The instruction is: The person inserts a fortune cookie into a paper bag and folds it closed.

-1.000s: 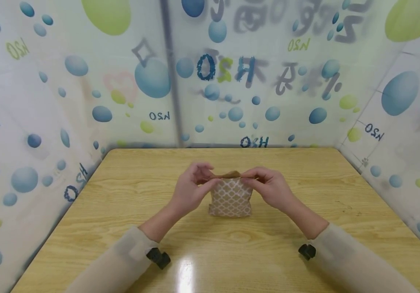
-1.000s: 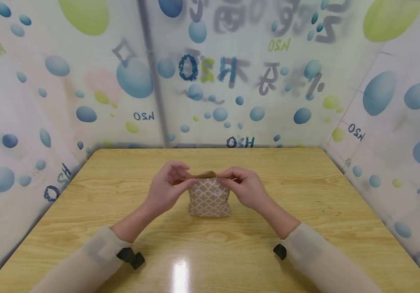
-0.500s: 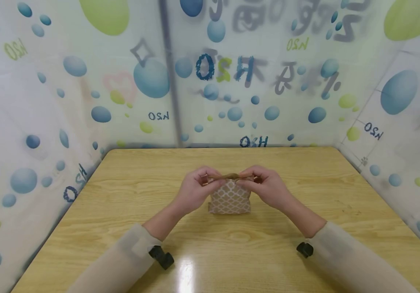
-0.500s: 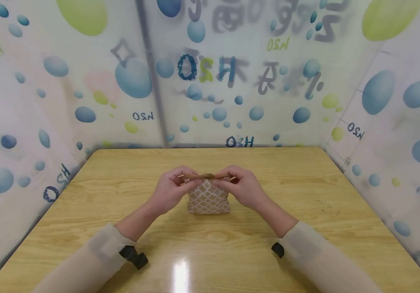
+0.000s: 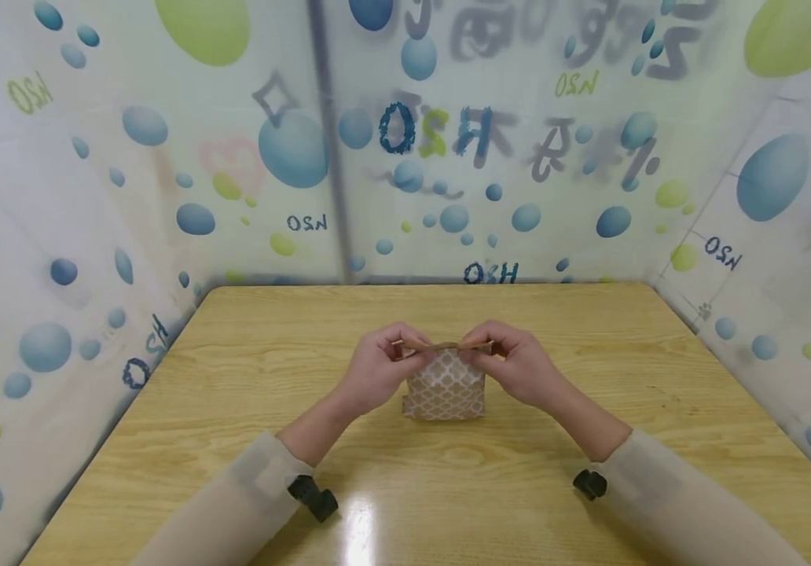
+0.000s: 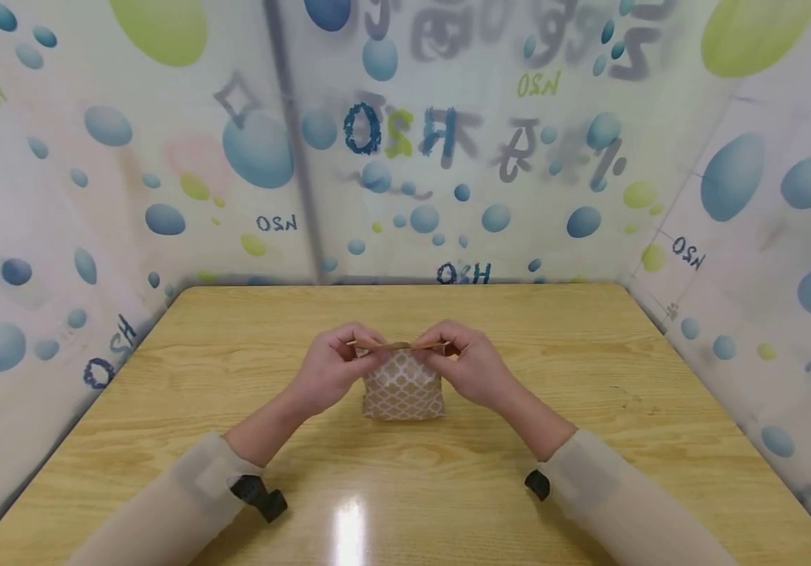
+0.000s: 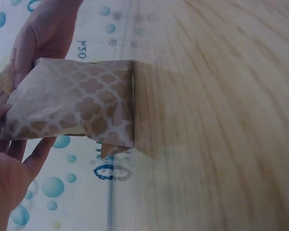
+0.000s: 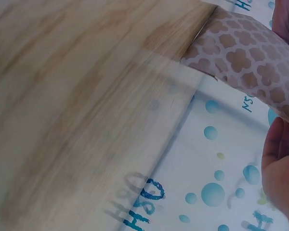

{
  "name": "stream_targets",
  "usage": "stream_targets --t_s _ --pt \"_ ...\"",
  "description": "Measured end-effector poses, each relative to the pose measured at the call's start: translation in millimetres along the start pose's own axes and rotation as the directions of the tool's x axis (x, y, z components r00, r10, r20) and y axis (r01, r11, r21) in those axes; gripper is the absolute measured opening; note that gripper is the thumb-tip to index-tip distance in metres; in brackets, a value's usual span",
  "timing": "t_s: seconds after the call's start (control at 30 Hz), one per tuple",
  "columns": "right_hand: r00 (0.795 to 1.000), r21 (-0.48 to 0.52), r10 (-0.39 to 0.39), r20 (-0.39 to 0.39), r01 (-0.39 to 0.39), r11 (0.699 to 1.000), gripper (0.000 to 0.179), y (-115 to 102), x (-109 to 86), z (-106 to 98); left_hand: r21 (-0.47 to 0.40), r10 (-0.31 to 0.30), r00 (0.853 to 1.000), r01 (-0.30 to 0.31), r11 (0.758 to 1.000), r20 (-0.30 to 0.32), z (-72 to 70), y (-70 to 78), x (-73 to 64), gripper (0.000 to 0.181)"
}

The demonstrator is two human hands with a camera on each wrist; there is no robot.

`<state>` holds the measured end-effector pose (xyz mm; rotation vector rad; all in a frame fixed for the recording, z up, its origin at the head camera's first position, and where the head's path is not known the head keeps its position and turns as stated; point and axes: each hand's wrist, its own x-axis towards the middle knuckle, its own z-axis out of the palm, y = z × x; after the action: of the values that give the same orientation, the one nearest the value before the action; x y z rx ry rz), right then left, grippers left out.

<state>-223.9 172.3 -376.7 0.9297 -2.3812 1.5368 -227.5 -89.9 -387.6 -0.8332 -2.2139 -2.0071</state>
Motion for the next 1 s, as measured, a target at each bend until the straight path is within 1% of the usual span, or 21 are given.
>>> stream_targets --t_s 0.13,0.23,0.33,0.47,0.53,0.6,0.7,0.77,0.9,1.0 --pt "0.999 -0.069 0.037 -0.016 -0.038 0.997 0.012 2.0 -0.6 -1.0 0.082 0.046 0.998 -0.043 0.996 -0.033 -2.2 -2.2 -1.6 0.005" --pt "0.999 -0.087 0.027 -0.023 -0.029 0.996 0.012 3.6 -1.4 -1.7 0.108 0.045 0.998 -0.040 0.993 -0.045 -3.6 -2.4 -2.9 0.005" --pt "1.000 -0.066 -0.019 -0.014 0.018 0.998 0.015 5.0 -1.8 -2.2 0.101 0.039 0.999 -0.036 0.994 -0.031 -3.9 -2.5 -2.7 0.006" --pt "0.998 -0.025 -0.068 -0.002 0.068 0.997 0.020 5.8 -1.9 -2.7 0.067 0.035 0.999 -0.034 0.997 -0.009 -3.3 -0.8 -1.9 0.005" --pt "0.999 -0.010 -0.052 0.002 0.052 0.999 0.019 4.9 -1.7 -2.7 0.057 0.030 1.000 -0.030 0.998 -0.001 -3.1 0.3 -1.7 0.008" --pt "1.000 -0.001 -0.007 0.014 0.007 1.000 0.019 4.3 -1.2 -3.0 0.047 0.025 1.000 -0.025 0.999 0.005 -3.3 0.7 -1.4 0.010" --pt "0.998 0.035 0.050 0.047 -0.051 0.998 0.022 4.0 -1.4 -4.5 0.034 0.020 1.000 -0.021 0.999 0.008 -3.7 1.0 -1.4 0.008" --pt "0.995 0.057 0.071 0.072 -0.075 0.996 0.025 4.2 -1.7 -5.9 0.014 0.022 1.000 -0.022 1.000 0.008 -4.4 0.7 -1.5 0.006" --pt "0.992 0.084 0.066 0.104 -0.075 0.994 0.030 2.5 -2.2 -7.3 -0.004 0.038 0.999 -0.038 0.999 0.008 -6.1 -0.6 -1.4 0.008" --pt "0.993 0.086 0.034 0.115 -0.044 0.995 0.033 2.4 -2.6 -7.8 0.017 0.057 0.998 -0.057 0.998 0.023 -7.2 -2.1 -1.1 0.009"
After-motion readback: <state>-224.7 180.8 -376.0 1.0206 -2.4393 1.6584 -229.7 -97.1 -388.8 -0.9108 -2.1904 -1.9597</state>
